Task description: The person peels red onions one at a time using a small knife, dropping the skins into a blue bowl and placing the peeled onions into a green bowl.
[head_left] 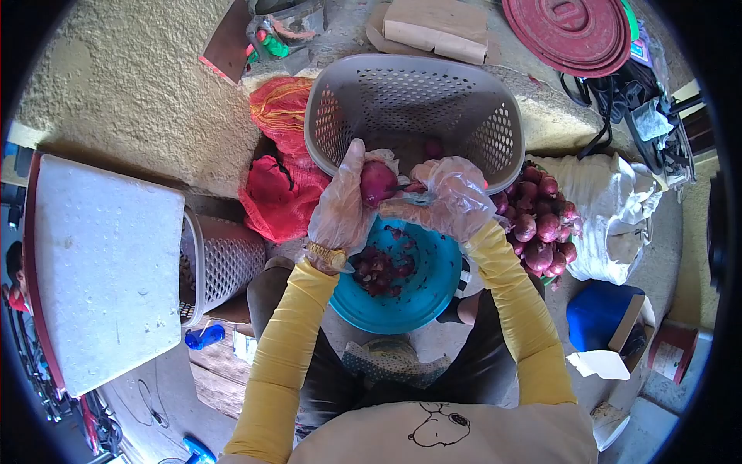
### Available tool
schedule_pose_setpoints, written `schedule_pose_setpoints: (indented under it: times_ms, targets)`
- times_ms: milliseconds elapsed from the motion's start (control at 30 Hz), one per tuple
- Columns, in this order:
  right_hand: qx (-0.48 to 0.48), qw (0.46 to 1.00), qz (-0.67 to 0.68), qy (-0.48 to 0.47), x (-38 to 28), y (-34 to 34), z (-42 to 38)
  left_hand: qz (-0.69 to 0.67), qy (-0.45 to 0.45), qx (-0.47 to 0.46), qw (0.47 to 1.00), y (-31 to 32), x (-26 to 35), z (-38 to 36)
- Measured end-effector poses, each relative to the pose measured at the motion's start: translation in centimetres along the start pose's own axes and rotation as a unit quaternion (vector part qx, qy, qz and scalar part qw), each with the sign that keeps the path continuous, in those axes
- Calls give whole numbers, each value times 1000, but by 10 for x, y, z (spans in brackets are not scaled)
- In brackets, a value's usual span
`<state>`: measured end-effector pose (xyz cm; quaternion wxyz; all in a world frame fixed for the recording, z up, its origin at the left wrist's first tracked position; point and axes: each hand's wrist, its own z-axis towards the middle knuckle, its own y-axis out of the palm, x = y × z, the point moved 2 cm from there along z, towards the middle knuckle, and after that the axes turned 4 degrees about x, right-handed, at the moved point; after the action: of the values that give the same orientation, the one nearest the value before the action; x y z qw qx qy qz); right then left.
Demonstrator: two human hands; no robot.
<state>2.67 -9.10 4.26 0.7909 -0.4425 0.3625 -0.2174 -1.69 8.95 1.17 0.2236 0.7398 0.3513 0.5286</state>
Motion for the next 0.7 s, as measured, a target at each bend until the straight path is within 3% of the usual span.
schedule_pose_setpoints:
  times_ms: [300,367,467,700]
  targets:
    - [-8,1000,6,0,6,8,-3,8,-6,10,1000,5,2,-5]
    - [128,985,-14,-113,1,4,-4,10,-4,4,1000,3,1,-4]
    - [51,996,-3,-76,-1,1,-1,30,13,-5,999,-1,-1,-1]
    - [16,998,18,-62,-4,4,0,22,-13,1,1000,6,4,-5]
